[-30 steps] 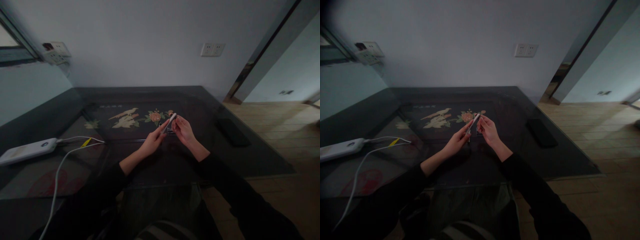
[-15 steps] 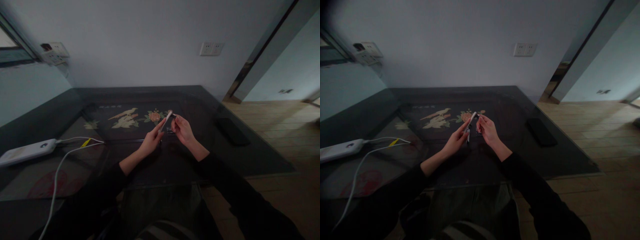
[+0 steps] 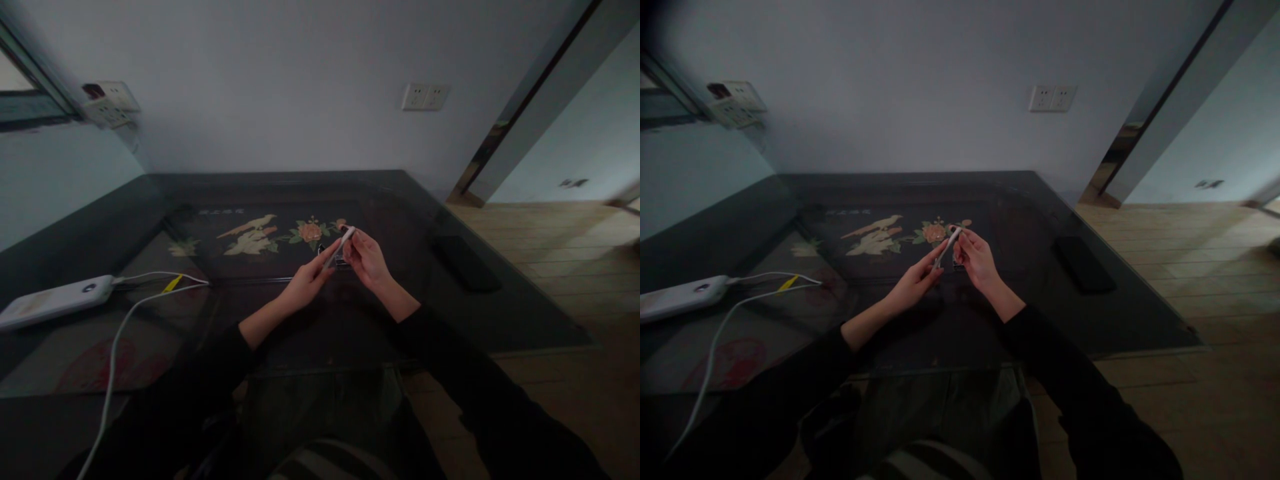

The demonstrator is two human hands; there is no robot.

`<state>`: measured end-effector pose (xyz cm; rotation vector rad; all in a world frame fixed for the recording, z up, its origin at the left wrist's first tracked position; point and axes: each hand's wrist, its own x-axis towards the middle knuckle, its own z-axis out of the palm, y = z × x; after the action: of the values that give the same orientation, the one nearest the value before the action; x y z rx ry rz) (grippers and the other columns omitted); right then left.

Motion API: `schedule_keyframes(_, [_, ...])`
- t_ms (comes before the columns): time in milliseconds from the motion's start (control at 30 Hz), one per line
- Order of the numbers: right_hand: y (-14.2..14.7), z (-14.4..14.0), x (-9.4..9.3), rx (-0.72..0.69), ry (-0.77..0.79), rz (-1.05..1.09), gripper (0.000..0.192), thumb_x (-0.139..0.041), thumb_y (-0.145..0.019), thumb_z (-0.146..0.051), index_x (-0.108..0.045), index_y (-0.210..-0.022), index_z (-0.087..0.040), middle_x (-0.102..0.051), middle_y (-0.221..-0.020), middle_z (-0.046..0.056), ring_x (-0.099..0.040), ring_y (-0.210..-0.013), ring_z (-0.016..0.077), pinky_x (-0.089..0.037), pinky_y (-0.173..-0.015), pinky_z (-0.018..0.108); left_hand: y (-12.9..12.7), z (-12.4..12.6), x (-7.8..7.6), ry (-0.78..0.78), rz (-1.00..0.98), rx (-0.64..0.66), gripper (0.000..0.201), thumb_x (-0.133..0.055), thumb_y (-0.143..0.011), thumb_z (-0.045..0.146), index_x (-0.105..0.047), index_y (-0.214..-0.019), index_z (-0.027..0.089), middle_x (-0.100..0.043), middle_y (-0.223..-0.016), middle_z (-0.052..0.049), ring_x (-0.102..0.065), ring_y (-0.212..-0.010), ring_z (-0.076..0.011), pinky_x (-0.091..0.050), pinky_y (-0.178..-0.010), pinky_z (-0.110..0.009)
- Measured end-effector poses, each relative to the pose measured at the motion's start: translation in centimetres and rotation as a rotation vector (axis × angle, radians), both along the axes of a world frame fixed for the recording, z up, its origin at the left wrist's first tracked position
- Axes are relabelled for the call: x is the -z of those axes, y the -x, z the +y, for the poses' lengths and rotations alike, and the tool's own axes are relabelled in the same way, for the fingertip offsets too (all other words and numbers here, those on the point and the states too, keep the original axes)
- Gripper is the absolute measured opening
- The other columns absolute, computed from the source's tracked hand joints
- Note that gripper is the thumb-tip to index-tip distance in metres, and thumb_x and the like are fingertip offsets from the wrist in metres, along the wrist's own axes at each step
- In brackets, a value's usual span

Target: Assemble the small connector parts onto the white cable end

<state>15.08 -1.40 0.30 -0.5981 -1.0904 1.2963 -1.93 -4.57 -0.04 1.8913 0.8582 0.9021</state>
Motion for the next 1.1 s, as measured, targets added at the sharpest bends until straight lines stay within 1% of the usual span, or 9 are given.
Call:
schedule_keyframes(100, [0.0,0.0,-0.1,-0.005,0.000,0.008,0.037,-0.071,-0.077,-0.051,-0.070,-0.100,-0.021,-0.047,-0.055,-0.006,-0.038,-0.048,0.0076,-0.030,-0.046,0.024,0.1,0.3,0.1,-0.003,-0.011,-0.026,0.062,-0.046,-0.094,0.024,-0.028,-0.153,0.021,-0.045,-0.063,0.004,-0.035,-0.056,-0.0095,-0.035,-0.057,-0.021])
schedule_keyframes(200, [0.1,-0.1,-0.3,-0.007,0.000,-0.001,0.037,-0.072,-0.075,-0.053,-0.069,-0.092,-0.020,-0.048,-0.054,-0.006,-0.037,-0.047,0.0070,-0.029,-0.045,0.024,0.2,0.6,0.3,-0.018,-0.016,-0.057,0.061,-0.048,-0.094,0.025,-0.030,-0.153,0.021,-0.045,-0.064,0.004,-0.033,-0.056,-0.0090,-0.033,-0.056,-0.020])
schedule_keyframes(300, [0.0,-0.2,-0.4,-0.006,0.001,-0.006,0.038,-0.074,-0.072,-0.056,-0.066,-0.081,-0.020,-0.049,-0.052,-0.006,-0.038,-0.045,0.0069,-0.028,-0.044,0.023,0.3,0.8,0.7,-0.025,-0.020,-0.095,0.061,-0.048,-0.094,0.025,-0.031,-0.152,0.021,-0.042,-0.061,0.005,-0.031,-0.055,-0.0088,-0.031,-0.055,-0.020])
schedule_keyframes(367, [0.0,-0.2,-0.5,0.006,0.003,-0.012,0.039,-0.074,-0.071,-0.057,-0.063,-0.078,-0.021,-0.049,-0.051,-0.006,-0.038,-0.045,0.0072,-0.027,-0.044,0.024,0.4,0.9,0.9,-0.024,-0.027,-0.121,0.061,-0.048,-0.094,0.025,-0.031,-0.152,0.022,-0.038,-0.059,0.006,-0.029,-0.054,-0.0090,-0.030,-0.054,-0.020])
schedule_keyframes(467, [0.0,-0.2,-0.4,0.024,0.009,-0.040,0.040,-0.073,-0.071,-0.059,-0.063,-0.082,-0.022,-0.049,-0.051,-0.006,-0.038,-0.045,0.0078,-0.027,-0.044,0.025,0.4,1.0,1.0,-0.015,-0.029,-0.134,0.061,-0.048,-0.094,0.025,-0.030,-0.153,0.024,-0.038,-0.059,0.005,-0.029,-0.053,-0.0093,-0.029,-0.053,-0.020])
schedule_keyframes(633, [-0.1,-0.2,-0.4,0.019,-0.005,-0.060,0.038,-0.071,-0.074,-0.057,-0.061,-0.085,-0.022,-0.049,-0.052,-0.006,-0.039,-0.045,0.0078,-0.027,-0.045,0.026,0.2,0.6,0.6,0.024,-0.041,-0.084,0.063,-0.047,-0.094,0.025,-0.026,-0.154,0.024,-0.043,-0.060,0.004,-0.035,-0.055,-0.0101,-0.031,-0.053,-0.020])
schedule_keyframes(767, [-0.1,-0.1,-0.3,0.015,0.003,-0.043,0.040,-0.073,-0.073,-0.057,-0.064,-0.091,-0.022,-0.049,-0.053,-0.006,-0.037,-0.046,0.0078,-0.028,-0.046,0.026,0.1,0.3,0.3,0.054,-0.059,-0.054,0.063,-0.047,-0.094,0.025,-0.027,-0.154,0.024,-0.042,-0.060,0.005,-0.034,-0.053,-0.0098,-0.031,-0.052,-0.020])
schedule_keyframes(900, [-0.1,0.0,-0.2,0.008,0.006,-0.027,0.039,-0.073,-0.074,-0.053,-0.068,-0.095,-0.021,-0.048,-0.055,-0.006,-0.038,-0.048,0.0080,-0.028,-0.046,0.026,-0.1,0.0,0.1,0.074,-0.072,-0.030,0.063,-0.048,-0.093,0.025,-0.029,-0.153,0.022,-0.043,-0.060,0.004,-0.034,-0.052,-0.0093,-0.032,-0.051,-0.020])
schedule_keyframes(1100, [-0.1,0.0,-0.2,-0.026,-0.002,0.029,0.037,-0.074,-0.074,-0.051,-0.071,-0.095,-0.021,-0.048,-0.054,-0.006,-0.038,-0.048,0.0073,-0.029,-0.046,0.024,-0.1,-0.2,-0.3,0.082,-0.072,0.024,0.062,-0.047,-0.093,0.024,-0.028,-0.153,0.021,-0.041,-0.059,0.005,-0.034,-0.052,-0.0088,-0.031,-0.052,-0.020])
